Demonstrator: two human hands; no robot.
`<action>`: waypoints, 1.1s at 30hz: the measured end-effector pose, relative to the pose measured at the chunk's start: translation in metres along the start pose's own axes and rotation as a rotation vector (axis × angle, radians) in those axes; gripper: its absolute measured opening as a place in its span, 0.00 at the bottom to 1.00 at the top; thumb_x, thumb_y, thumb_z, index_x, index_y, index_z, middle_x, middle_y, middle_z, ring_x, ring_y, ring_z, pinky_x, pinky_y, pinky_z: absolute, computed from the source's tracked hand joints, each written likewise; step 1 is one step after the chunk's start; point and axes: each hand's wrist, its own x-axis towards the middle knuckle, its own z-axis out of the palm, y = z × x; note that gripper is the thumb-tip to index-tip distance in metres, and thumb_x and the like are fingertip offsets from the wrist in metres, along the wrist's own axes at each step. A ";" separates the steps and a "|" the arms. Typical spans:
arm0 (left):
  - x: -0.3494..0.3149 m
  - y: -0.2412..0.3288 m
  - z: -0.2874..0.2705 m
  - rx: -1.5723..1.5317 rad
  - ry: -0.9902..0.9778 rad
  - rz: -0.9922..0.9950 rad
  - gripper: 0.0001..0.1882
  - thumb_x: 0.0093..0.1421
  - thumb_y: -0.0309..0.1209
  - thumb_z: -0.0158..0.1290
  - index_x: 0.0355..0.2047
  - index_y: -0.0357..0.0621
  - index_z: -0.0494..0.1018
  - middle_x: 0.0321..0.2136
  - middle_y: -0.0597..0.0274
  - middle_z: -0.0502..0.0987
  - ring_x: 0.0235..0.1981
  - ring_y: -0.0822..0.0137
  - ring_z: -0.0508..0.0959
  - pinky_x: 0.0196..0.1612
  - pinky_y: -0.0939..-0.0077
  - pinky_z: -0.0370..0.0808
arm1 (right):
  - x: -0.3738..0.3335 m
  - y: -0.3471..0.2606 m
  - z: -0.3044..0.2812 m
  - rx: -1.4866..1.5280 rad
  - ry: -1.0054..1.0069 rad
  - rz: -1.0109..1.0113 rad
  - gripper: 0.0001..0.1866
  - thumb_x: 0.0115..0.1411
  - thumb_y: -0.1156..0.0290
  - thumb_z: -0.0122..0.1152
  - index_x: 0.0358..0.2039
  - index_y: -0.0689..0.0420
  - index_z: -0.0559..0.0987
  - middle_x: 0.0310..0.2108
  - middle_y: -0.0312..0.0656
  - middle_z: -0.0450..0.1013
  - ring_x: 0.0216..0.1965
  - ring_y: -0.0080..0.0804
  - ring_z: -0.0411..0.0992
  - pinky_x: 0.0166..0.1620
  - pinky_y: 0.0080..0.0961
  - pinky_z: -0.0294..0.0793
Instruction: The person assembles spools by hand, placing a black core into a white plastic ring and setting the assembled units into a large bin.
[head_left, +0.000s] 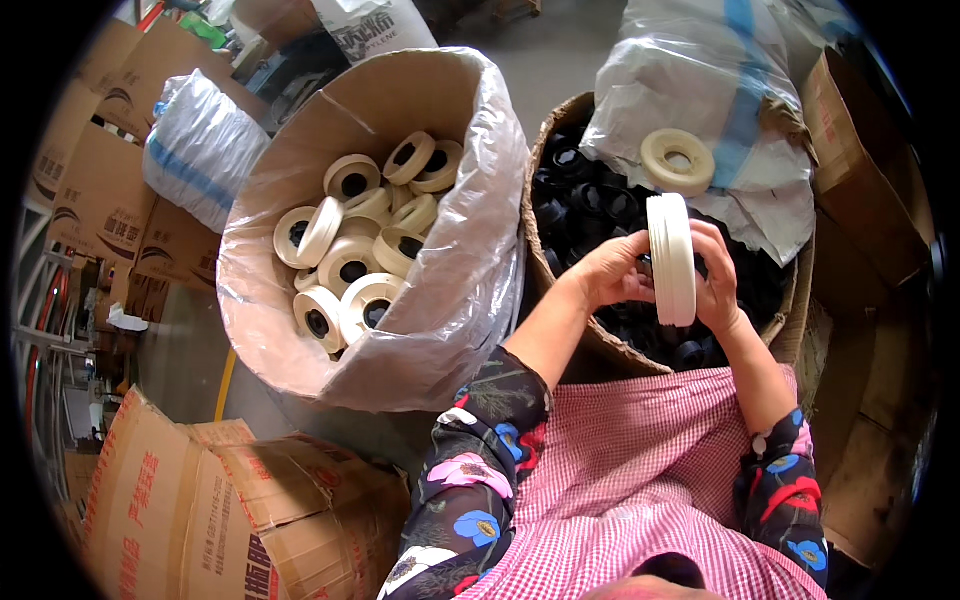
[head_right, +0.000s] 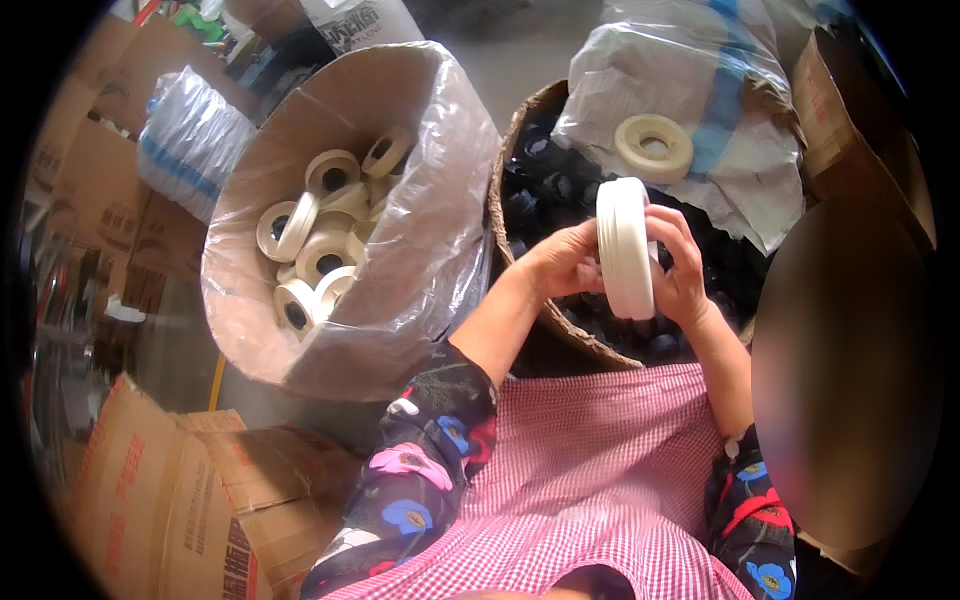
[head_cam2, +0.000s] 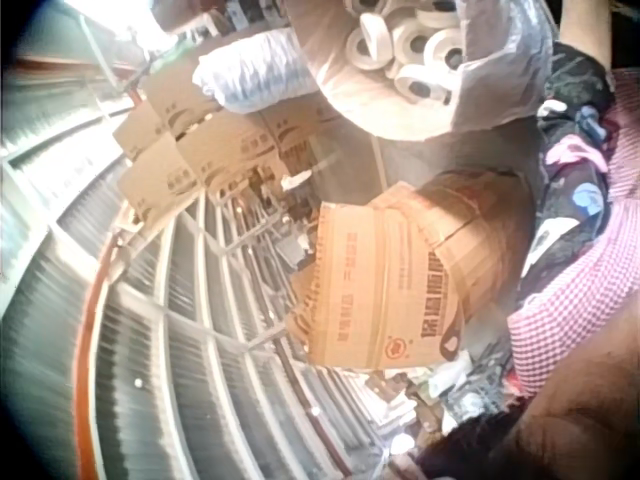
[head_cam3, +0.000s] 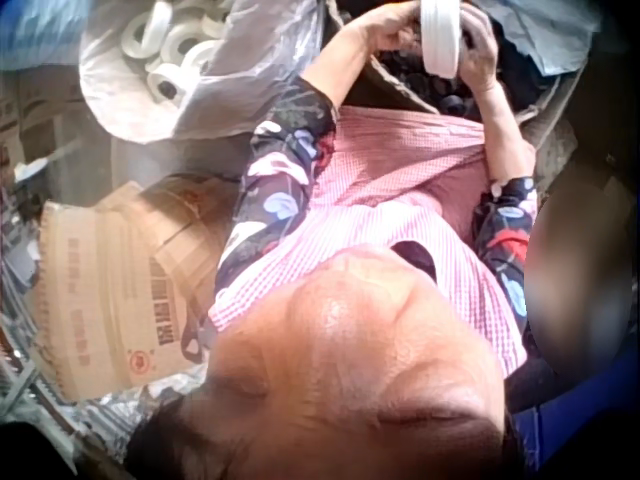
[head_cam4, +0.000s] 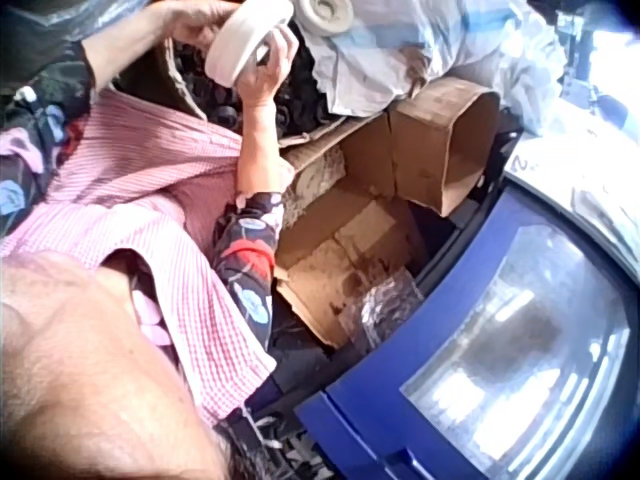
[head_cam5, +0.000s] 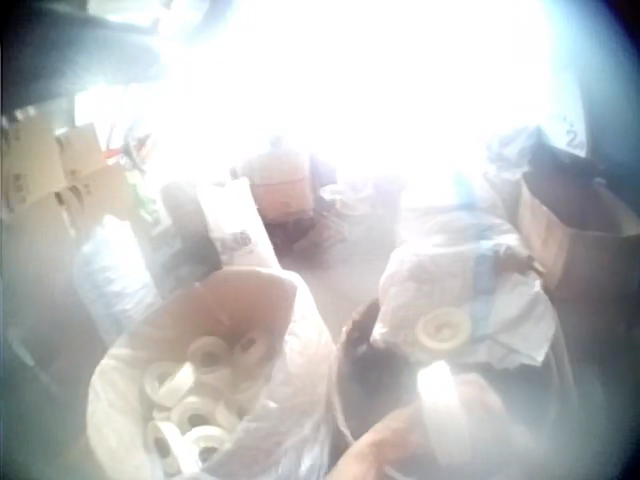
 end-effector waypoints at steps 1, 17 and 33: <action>0.006 -0.001 -0.003 0.076 -0.058 0.025 0.25 0.57 0.46 0.53 0.45 0.37 0.70 0.37 0.52 0.72 0.34 0.62 0.76 0.36 0.59 0.79 | -0.004 0.000 0.004 0.277 0.041 0.227 0.15 0.53 0.79 0.52 0.43 0.60 0.73 0.42 0.48 0.69 0.41 0.36 0.71 0.44 0.28 0.71; 0.030 0.028 -0.090 0.909 0.021 0.797 0.19 0.64 0.33 0.44 0.54 0.43 0.61 0.46 0.65 0.69 0.47 0.72 0.68 0.52 0.79 0.65 | -0.002 0.071 -0.016 0.238 -0.203 1.242 0.17 0.60 0.58 0.52 0.25 0.59 0.74 0.19 0.34 0.68 0.16 0.17 0.62 0.17 0.14 0.60; 0.068 -0.047 -0.025 1.717 0.448 0.278 0.36 0.50 0.46 0.57 0.53 0.34 0.63 0.49 0.43 0.69 0.50 0.52 0.70 0.52 0.65 0.67 | 0.049 0.187 0.017 -0.947 -0.302 0.383 0.29 0.49 0.54 0.60 0.50 0.53 0.69 0.50 0.42 0.69 0.56 0.40 0.60 0.55 0.42 0.58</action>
